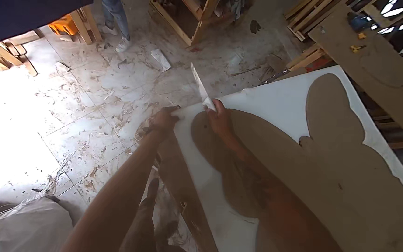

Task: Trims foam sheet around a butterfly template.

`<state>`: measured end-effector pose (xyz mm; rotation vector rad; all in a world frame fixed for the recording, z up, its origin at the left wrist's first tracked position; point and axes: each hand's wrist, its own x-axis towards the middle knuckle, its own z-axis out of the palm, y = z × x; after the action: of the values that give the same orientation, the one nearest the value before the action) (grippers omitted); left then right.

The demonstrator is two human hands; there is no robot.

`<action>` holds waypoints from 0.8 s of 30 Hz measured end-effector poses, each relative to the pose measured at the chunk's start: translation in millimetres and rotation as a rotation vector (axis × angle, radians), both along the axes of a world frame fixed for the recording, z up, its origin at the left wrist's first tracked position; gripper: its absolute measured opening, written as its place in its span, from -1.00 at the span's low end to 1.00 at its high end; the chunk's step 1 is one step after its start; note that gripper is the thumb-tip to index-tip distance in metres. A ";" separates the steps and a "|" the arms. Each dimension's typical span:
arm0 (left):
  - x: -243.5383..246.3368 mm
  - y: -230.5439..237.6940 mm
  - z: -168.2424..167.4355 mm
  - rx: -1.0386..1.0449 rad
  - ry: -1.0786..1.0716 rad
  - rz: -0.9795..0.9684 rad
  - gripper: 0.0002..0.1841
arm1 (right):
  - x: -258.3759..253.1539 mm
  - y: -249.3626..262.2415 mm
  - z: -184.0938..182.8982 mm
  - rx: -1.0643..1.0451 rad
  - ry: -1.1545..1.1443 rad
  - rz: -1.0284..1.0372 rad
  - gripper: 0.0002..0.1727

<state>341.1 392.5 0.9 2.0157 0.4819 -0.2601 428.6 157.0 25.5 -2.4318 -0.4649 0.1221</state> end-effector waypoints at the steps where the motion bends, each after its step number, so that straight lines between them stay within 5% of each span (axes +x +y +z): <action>1: -2.6 -1.3 -1.6 -0.015 0.003 0.000 -0.60 | -5.7 -0.3 -5.2 -0.011 0.017 -0.017 -0.48; 9: -72.4 -17.8 11.1 0.140 -0.001 -0.049 -0.60 | -70.1 -23.5 -3.7 -0.011 0.077 0.094 -0.49; 15: -209.5 -86.4 8.1 0.172 -0.069 0.352 -0.38 | -156.3 -57.4 -6.6 0.136 0.125 0.159 -0.44; 18: -260.9 -129.3 -6.9 0.051 -0.045 0.479 -0.45 | -204.7 -93.8 10.4 0.195 0.127 0.184 -0.42; 20: -274.0 -149.8 -3.0 0.017 0.059 0.421 -0.64 | -246.3 -126.1 19.2 0.179 0.175 0.221 -0.41; 24: -268.0 -159.9 14.3 0.156 0.253 0.231 -0.63 | -309.9 -177.5 18.5 -0.047 0.143 0.324 -0.42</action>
<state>73.1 232.6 15.1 2.0642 0.9123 -0.3458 118.7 -20.5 44.0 -2.3542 -0.7947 0.4461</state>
